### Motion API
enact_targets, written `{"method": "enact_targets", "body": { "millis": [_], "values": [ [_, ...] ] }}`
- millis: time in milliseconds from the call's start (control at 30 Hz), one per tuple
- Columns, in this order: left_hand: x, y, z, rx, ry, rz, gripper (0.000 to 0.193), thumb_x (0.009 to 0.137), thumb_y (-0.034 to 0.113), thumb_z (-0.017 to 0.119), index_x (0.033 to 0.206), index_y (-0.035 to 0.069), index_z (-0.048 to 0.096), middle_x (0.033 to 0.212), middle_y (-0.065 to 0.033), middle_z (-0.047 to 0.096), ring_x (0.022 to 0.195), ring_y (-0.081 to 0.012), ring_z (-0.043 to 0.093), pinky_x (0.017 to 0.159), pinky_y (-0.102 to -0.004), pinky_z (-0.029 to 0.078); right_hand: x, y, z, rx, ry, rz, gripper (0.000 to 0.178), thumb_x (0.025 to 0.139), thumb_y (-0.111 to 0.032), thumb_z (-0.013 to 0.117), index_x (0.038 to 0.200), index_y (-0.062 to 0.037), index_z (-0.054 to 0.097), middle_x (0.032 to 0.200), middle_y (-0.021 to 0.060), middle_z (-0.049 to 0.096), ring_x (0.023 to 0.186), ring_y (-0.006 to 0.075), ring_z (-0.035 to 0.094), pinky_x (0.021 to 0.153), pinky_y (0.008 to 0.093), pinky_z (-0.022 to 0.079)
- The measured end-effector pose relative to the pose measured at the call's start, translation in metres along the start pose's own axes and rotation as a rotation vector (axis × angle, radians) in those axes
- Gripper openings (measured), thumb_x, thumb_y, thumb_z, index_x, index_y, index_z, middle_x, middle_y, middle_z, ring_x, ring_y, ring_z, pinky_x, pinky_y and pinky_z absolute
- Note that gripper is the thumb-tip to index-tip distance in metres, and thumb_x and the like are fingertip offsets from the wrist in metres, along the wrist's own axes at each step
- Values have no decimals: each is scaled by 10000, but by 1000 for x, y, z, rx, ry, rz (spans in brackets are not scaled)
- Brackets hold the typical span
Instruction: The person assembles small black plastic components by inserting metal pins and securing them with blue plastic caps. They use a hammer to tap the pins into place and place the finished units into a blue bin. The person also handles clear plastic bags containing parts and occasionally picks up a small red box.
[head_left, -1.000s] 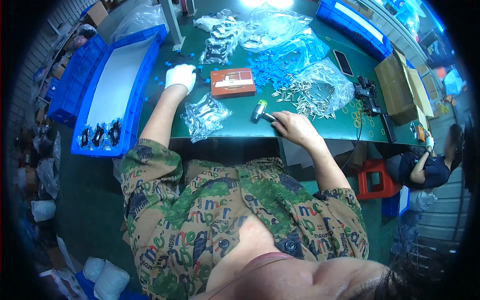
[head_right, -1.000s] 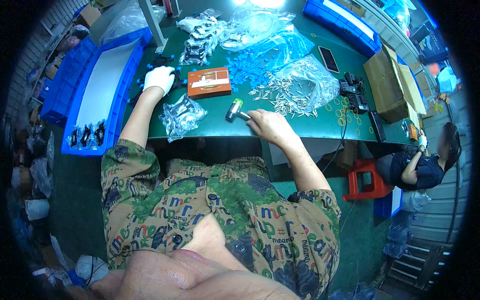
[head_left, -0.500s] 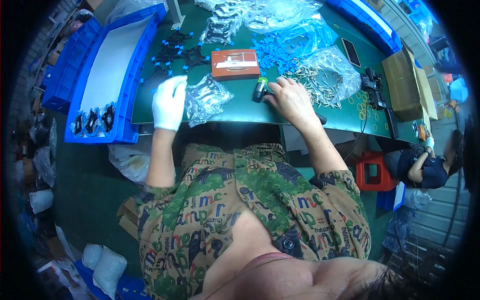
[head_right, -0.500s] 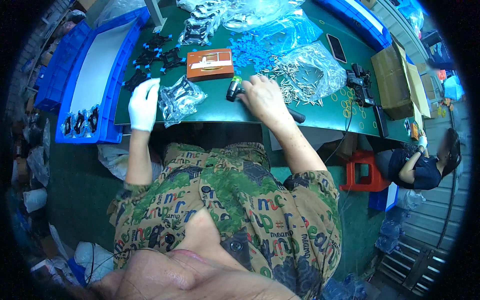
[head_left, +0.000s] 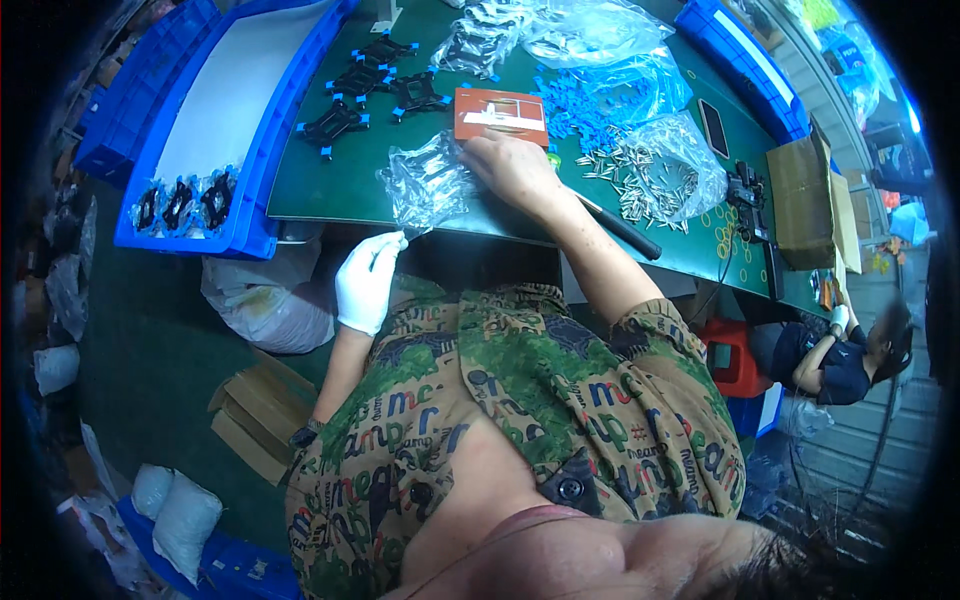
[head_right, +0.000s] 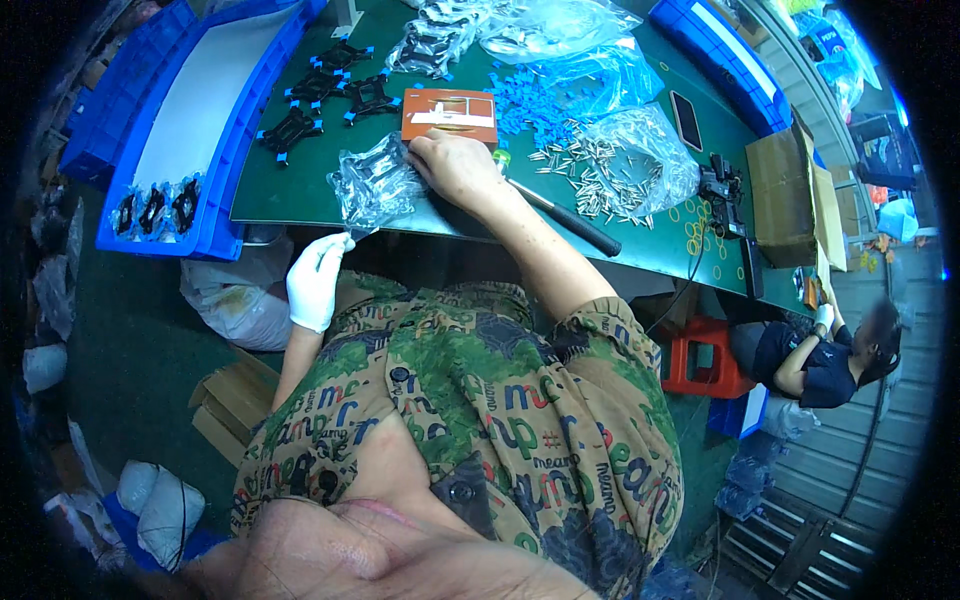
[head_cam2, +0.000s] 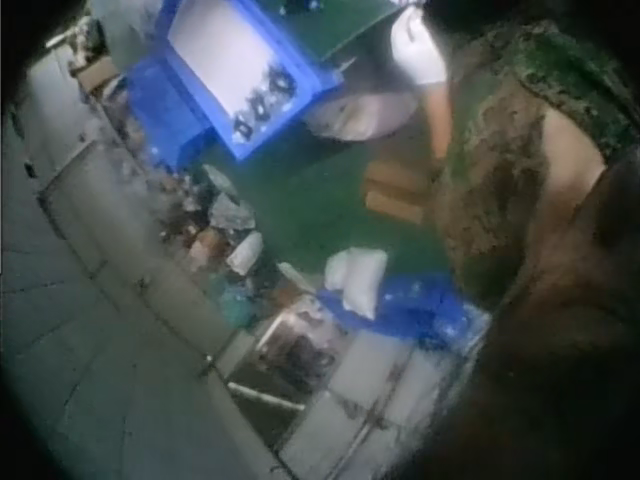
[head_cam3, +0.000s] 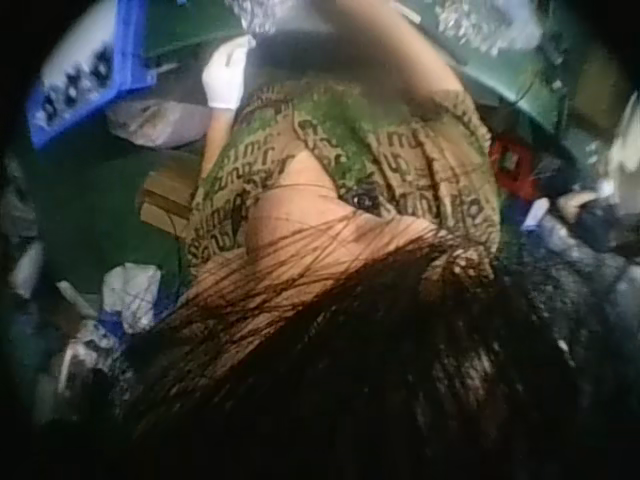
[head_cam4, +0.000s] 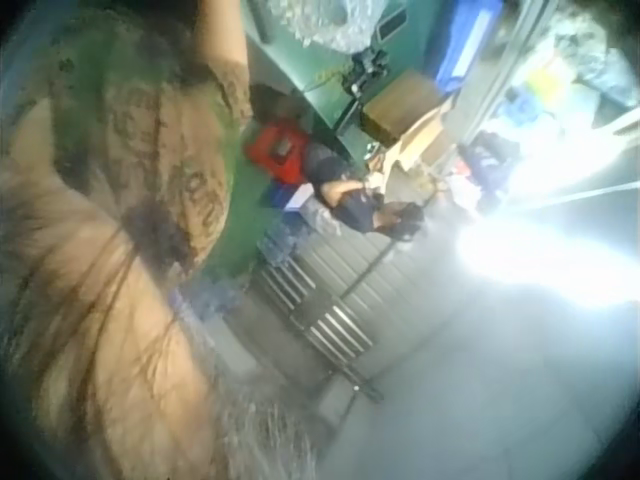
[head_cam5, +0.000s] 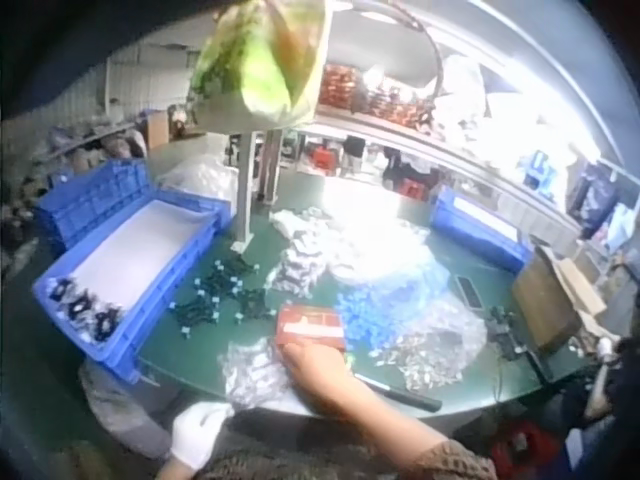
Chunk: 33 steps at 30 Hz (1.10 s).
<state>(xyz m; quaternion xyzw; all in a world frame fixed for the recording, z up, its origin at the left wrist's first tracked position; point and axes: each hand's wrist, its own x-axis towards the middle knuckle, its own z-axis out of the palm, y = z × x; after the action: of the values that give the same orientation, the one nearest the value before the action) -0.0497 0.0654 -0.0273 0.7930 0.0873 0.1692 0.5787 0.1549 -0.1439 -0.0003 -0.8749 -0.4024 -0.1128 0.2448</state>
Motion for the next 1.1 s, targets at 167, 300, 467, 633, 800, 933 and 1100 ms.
{"method": "enact_targets", "body": {
  "millis": [167, 300, 467, 633, 800, 933, 1100],
  "values": [
    [10, 15, 6, -40, -5, 19, 175, 971, 52, 642, 1103, -30, 723, 1045, -116, 750, 972, -162, 708, 867, -299, 559, 0, -19, -30, 59, 160, -25, 182, 962, -242, 653, 1005, -66, 669, 930, 142, 663, 915, 351, 682, 758, 467, 550],
    [37, 11, 19, -16, 44, 117, 259, 948, 62, 673, 1200, 2, 689, 1153, -136, 724, 998, -182, 715, 851, -296, 559, 6, -6, -11, 368, 267, 75, 175, 999, -202, 617, 1057, -46, 671, 964, 139, 694, 924, 313, 690, 787, 409, 553],
    [63, 26, 28, 52, 0, 77, 411, 961, 45, 659, 1362, 10, 576, 1329, -130, 633, 1128, -182, 662, 979, -317, 524, 12, -16, -24, 865, 262, 204, 187, 1027, -167, 578, 1082, -14, 672, 917, 129, 704, 908, 278, 691, 838, 383, 537],
    [107, 22, 19, -363, -36, 122, 428, 1028, 110, 587, 1428, -19, 504, 1361, -133, 600, 1239, -205, 591, 1090, -332, 447, 24, -10, -72, 366, 247, -388, 93, 946, -124, 655, 987, -41, 662, 1025, 95, 660, 1006, 302, 604, 880, 407, 473],
    [151, 18, 16, -603, -511, -290, 519, 1079, 341, 482, 1475, 5, 472, 1414, -135, 596, 1254, -219, 597, 954, -319, 487, 21, -12, -97, 330, 68, -442, 114, 953, -164, 666, 969, -52, 668, 1056, 94, 648, 1051, 308, 606, 909, 413, 475],
    [150, 25, 36, -397, -798, -260, 505, 1033, 354, 529, 1410, 19, 527, 1324, -120, 634, 1149, -204, 632, 963, -323, 504, 14, -14, -90, 376, -22, -471, 156, 983, -212, 645, 979, -59, 672, 1126, 89, 632, 1134, 303, 597, 986, 424, 472],
    [126, 56, 56, -279, -897, 6, 313, 915, 218, 716, 1176, 50, 677, 1052, -25, 702, 923, -121, 630, 804, -282, 516, 7, -12, -80, 277, 38, -465, 132, 961, -201, 666, 991, -74, 678, 1142, 79, 629, 1142, 303, 601, 971, 422, 484]
  ]
}}
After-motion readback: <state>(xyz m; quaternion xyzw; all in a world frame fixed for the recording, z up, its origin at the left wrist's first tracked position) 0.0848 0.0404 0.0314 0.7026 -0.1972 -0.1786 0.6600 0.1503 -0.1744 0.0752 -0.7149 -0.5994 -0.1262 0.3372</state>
